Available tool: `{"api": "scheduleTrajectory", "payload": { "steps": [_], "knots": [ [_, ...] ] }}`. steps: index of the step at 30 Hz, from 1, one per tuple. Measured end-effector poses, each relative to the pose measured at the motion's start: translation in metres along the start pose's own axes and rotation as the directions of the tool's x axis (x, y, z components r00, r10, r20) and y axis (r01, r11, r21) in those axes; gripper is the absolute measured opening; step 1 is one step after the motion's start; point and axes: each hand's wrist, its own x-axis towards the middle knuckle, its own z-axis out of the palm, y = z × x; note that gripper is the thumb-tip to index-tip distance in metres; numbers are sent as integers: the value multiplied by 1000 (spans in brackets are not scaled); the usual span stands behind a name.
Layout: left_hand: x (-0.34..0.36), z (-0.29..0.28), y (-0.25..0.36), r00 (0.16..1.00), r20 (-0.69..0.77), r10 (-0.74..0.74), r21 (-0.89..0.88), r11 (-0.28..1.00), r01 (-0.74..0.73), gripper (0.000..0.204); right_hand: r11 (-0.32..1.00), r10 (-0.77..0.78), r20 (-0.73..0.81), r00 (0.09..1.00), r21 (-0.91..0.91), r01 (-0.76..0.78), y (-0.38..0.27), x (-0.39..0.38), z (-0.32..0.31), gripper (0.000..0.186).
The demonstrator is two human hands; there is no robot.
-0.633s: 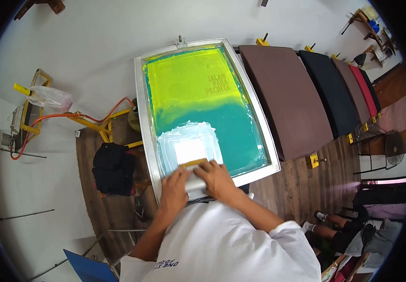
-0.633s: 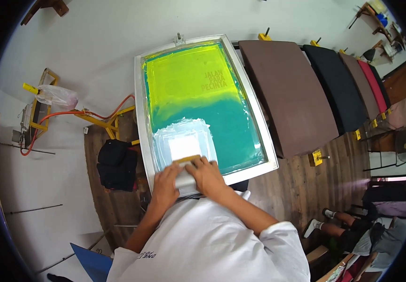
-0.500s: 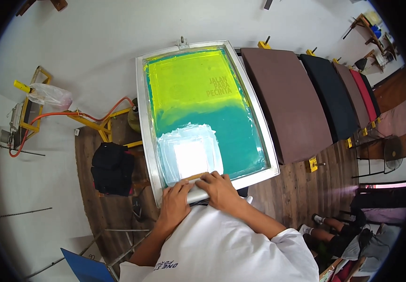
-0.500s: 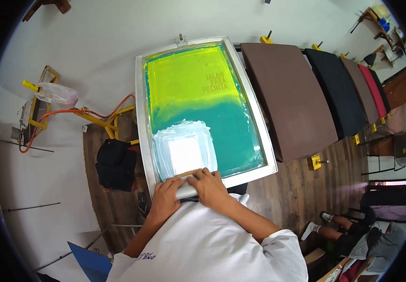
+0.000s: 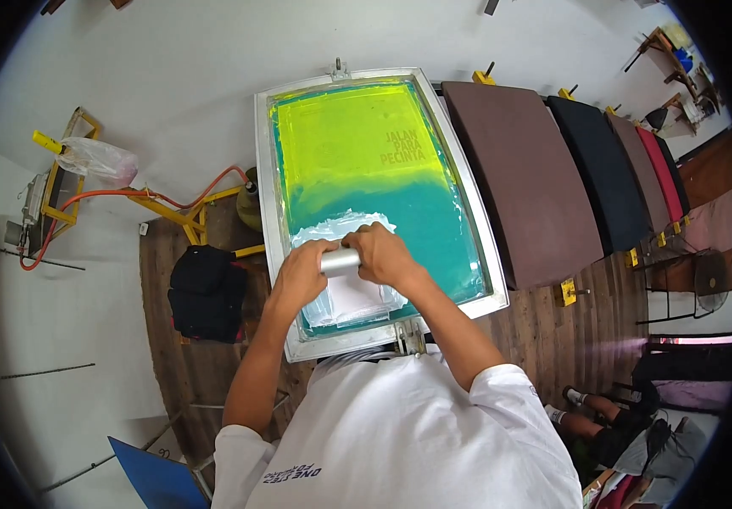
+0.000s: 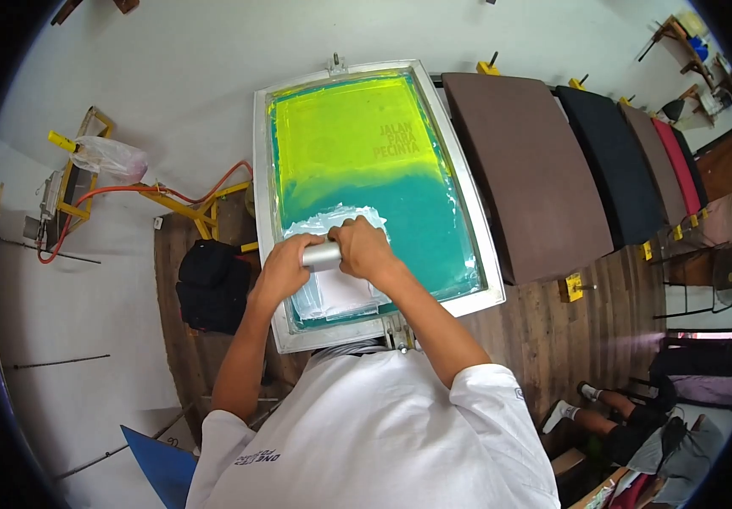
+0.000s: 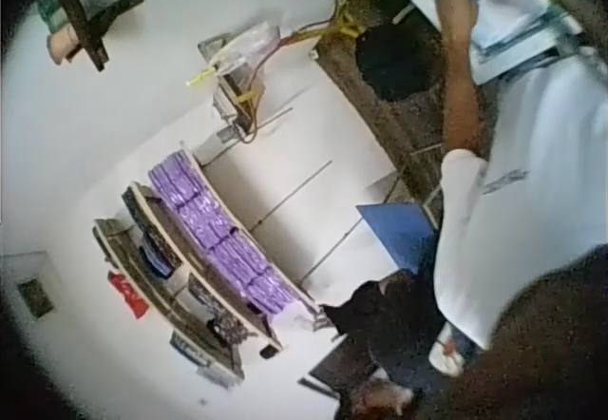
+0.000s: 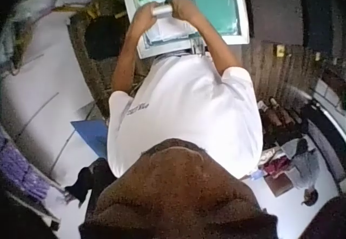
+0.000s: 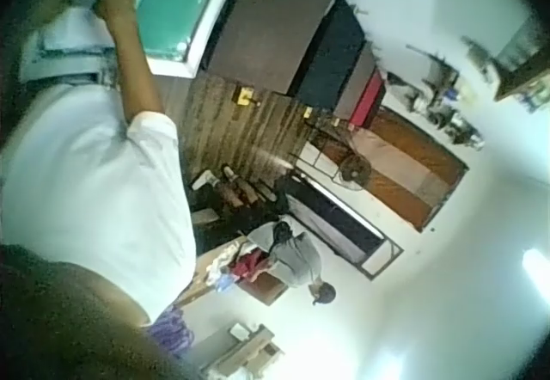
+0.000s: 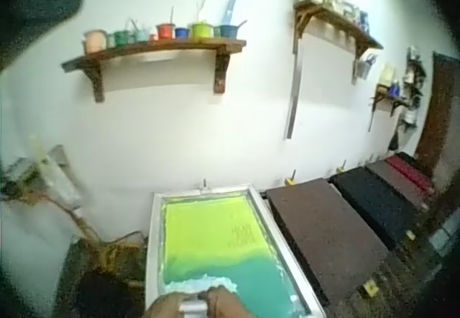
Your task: Using a squeegee to spread white ink across a screen printing frame to print a design on a garment.
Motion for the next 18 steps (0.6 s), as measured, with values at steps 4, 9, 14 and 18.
{"api": "scheduleTrajectory", "payload": {
  "steps": [4, 9, 14, 18],
  "knots": [
    [-26, 14, 9, 999, -42, -24, -54, 998, 22, 53, 1000, 13, -59, 998, 23, -11, -10, -28, 10, 51],
    [-59, 16, 37, 989, 65, -134, -58, 989, 138, 55, 996, -9, -34, 999, 92, 12, -18, -67, 8, 48],
    [-89, 17, 56, 980, 104, -169, -61, 982, 176, 57, 993, -7, 24, 1000, 121, 4, -27, -100, 16, 46],
    [-93, 10, 56, 965, 162, -208, -74, 972, 222, 51, 993, -21, 187, 982, 116, -1, -33, -101, -3, 42]
  ]
}}
